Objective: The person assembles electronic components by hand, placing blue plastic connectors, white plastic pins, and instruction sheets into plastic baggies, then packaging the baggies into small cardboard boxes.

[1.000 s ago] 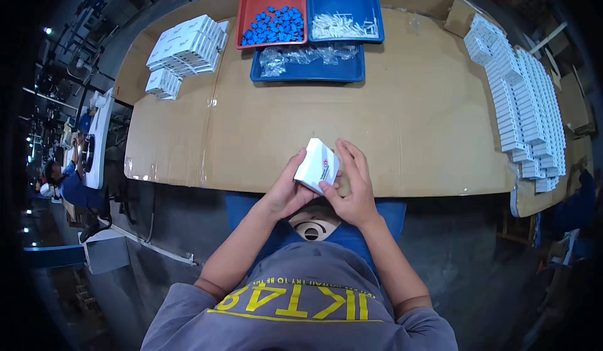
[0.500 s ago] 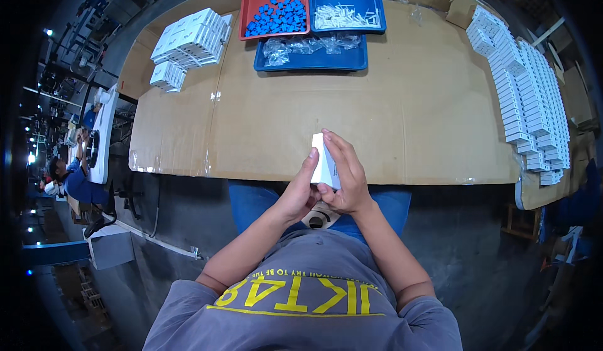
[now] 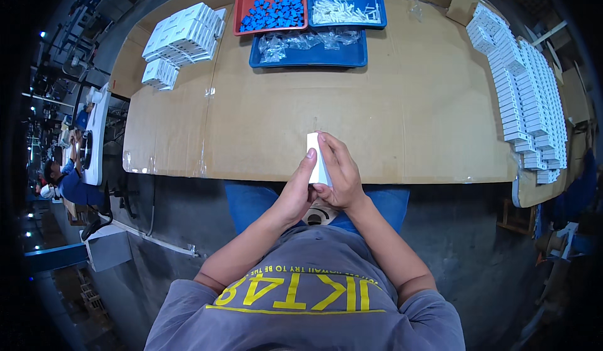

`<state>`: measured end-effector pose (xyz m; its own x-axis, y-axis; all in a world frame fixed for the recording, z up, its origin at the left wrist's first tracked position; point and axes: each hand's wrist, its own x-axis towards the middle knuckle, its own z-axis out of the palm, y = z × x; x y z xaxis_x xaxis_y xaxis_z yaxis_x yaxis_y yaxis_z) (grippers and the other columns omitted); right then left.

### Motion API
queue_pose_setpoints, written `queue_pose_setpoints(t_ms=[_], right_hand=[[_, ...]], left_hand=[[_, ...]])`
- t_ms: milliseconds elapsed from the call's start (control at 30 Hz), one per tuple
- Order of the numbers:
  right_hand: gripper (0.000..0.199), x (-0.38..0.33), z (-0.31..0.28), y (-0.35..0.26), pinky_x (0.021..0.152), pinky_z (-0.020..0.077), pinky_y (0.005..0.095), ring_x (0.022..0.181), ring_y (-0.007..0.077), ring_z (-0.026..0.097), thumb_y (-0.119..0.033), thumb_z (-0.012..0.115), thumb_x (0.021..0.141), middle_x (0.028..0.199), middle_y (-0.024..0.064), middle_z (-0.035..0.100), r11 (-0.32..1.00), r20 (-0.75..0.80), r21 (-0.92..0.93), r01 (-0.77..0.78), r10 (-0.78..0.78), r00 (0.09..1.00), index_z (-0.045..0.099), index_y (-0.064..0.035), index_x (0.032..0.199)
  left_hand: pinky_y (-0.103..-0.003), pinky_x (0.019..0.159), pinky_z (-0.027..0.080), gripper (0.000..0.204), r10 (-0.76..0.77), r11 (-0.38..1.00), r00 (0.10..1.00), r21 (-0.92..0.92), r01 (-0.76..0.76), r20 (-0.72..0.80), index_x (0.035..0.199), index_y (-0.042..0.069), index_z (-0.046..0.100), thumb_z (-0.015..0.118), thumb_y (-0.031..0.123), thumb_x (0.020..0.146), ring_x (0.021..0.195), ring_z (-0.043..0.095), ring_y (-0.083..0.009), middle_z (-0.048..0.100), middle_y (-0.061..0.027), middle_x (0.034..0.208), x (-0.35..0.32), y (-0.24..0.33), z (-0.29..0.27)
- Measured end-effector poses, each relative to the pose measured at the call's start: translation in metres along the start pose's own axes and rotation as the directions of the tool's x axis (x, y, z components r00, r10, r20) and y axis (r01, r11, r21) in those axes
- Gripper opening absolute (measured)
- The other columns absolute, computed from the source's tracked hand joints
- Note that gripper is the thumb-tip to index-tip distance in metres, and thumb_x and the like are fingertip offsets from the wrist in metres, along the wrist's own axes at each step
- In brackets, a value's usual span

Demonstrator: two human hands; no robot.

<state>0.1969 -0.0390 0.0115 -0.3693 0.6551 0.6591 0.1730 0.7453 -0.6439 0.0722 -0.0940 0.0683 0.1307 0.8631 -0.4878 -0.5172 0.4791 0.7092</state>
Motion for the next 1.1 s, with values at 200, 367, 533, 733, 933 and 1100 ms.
queue_pose_setpoints(t_ms=[200, 367, 533, 733, 933, 1100], right_hand=[[0.084, 0.001, 0.004, 0.000, 0.098, 0.0539, 0.0486, 0.118, 0.0491, 0.062, -0.059, 0.036, 0.107, 0.134, 0.0361, 0.055, 1.000, 0.015, -0.031, -0.006, 0.006, 1.000, 0.048, 0.0159, 0.143], [0.081, 0.001, 0.006, 0.002, 0.100, 0.0528, 0.0493, 0.122, 0.0509, 0.060, -0.056, 0.032, 0.109, 0.136, 0.0378, 0.054, 1.000, 0.019, -0.026, -0.006, 0.006, 1.000, 0.047, 0.0167, 0.143], [0.081, -0.005, 0.006, 0.005, 0.100, 0.0527, 0.0491, 0.121, 0.0512, 0.061, -0.055, 0.031, 0.109, 0.135, 0.0378, 0.055, 0.999, 0.000, -0.017, -0.034, 0.034, 0.999, 0.047, 0.0167, 0.143], [0.079, 0.005, -0.003, 0.002, 0.105, 0.0496, 0.0469, 0.129, 0.0472, 0.057, -0.057, 0.033, 0.109, 0.143, 0.0339, 0.053, 0.990, 0.060, 0.085, -0.117, 0.112, 0.992, 0.048, 0.0116, 0.145], [0.064, 0.015, -0.011, -0.015, 0.112, 0.0432, 0.0429, 0.142, 0.0382, 0.049, -0.044, 0.051, 0.107, 0.155, 0.0252, 0.047, 0.899, 0.050, 0.249, -0.360, 0.360, 0.932, 0.050, 0.0048, 0.148], [0.052, 0.017, -0.010, -0.035, 0.118, 0.0380, 0.0397, 0.143, 0.0339, 0.048, -0.017, 0.065, 0.101, 0.155, 0.0230, 0.048, 0.782, 0.217, 0.294, -0.549, 0.505, 0.836, 0.053, 0.0047, 0.146]], left_hand=[[-0.021, 0.065, 0.048, 0.057, 0.069, 0.996, 0.997, 0.059, -0.068, -0.017, 0.127, 0.009, 0.056, 0.040, 0.061, 0.108, 0.080, 0.060, -0.0056, 0.063, 0.0002, 0.097, 0.008, -0.006, -0.007], [-0.021, 0.062, 0.045, 0.055, 0.065, 0.997, 0.996, 0.044, -0.063, -0.059, 0.123, 0.010, 0.057, 0.040, 0.060, 0.108, 0.077, 0.058, -0.0043, 0.062, 0.0013, 0.094, 0.015, -0.007, -0.007], [-0.021, 0.064, 0.048, 0.053, 0.019, 0.999, 0.999, 0.048, -0.017, -0.033, 0.126, 0.012, 0.056, 0.041, 0.060, 0.108, 0.079, 0.060, -0.0053, 0.062, 0.0015, 0.096, 0.018, -0.013, -0.014], [-0.027, 0.086, 0.051, 0.054, -0.045, 0.997, 0.996, -0.067, 0.039, -0.079, 0.133, 0.012, 0.054, 0.040, 0.058, 0.109, 0.099, 0.061, -0.0082, 0.063, -0.0015, 0.111, 0.014, -0.006, -0.006], [-0.034, 0.116, 0.034, 0.073, 0.282, 0.950, 0.959, 0.140, -0.279, -0.002, 0.165, 0.004, 0.018, 0.037, 0.050, 0.111, 0.140, 0.043, -0.0237, 0.040, -0.0154, 0.156, 0.023, 0.000, -0.015], [-0.035, 0.120, 0.029, 0.069, 0.454, 0.855, 0.891, 0.272, -0.441, 0.015, 0.166, 0.005, 0.014, 0.035, 0.043, 0.113, 0.145, 0.037, -0.0252, 0.034, -0.0165, 0.160, 0.026, -0.003, -0.024]])
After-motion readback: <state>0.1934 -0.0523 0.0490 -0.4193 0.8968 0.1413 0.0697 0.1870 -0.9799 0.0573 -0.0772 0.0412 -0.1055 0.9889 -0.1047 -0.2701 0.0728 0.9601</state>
